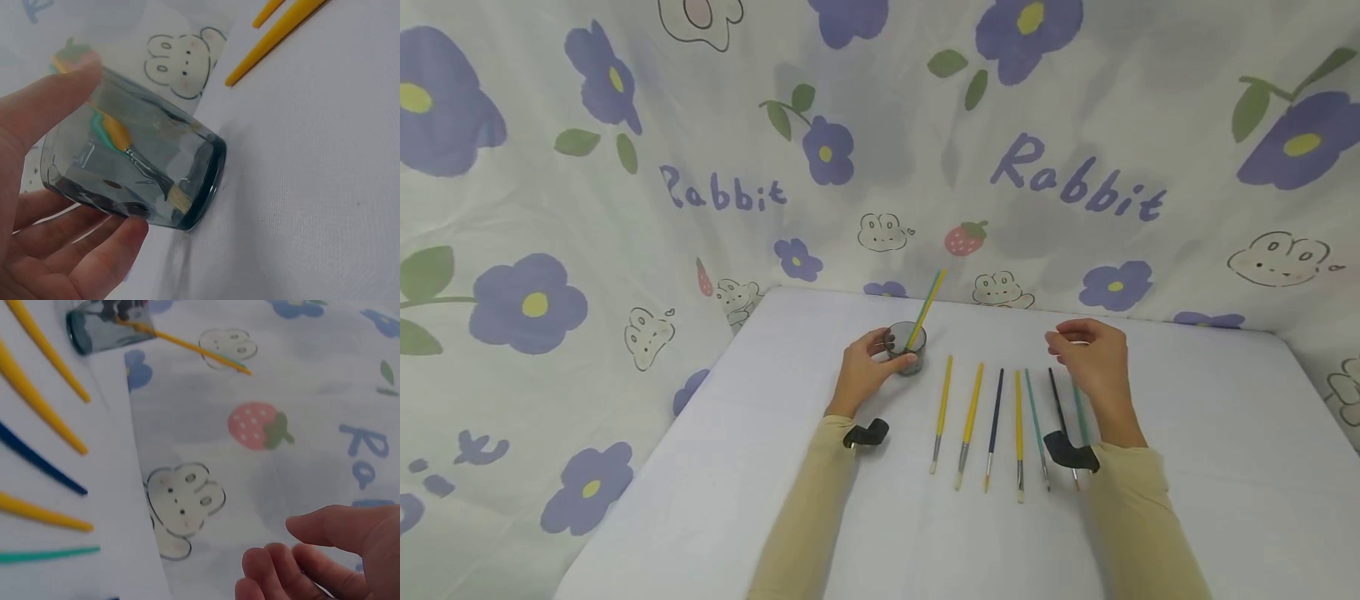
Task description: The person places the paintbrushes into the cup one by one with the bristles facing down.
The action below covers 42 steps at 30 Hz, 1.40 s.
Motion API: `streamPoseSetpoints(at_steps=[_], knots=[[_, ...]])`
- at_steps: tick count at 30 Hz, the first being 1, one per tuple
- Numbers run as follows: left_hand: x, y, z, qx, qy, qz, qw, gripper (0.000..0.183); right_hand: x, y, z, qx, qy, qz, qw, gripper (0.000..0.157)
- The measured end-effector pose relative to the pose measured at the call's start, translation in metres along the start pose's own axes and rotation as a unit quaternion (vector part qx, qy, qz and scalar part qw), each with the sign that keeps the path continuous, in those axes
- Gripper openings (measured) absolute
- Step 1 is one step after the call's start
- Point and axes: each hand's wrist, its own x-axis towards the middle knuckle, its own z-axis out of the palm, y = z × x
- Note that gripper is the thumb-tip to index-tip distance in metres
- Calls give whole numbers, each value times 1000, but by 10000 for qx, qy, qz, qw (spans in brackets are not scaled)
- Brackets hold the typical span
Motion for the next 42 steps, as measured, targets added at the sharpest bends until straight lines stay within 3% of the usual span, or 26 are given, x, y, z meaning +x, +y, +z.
streamPoseSetpoints(at_steps=[7, 16, 30, 42], knots=[[-1, 1, 0, -3, 17, -68, 10000, 85, -8, 21, -26, -316, 156, 221, 9991, 48], [-2, 1, -1, -2, 46, -20, 10000, 84, -14, 38, -41, -1142, 321, 730, 9903, 54], [-6, 8, -4, -11, 53, -181, 9998, 84, -12, 57, -51, -1867, -36, 1236, 9746, 57], [-4, 10, -1, -63, -3, -155, 9999, 83, -9, 74, -53, -2133, -522, 1219, 9679, 52]])
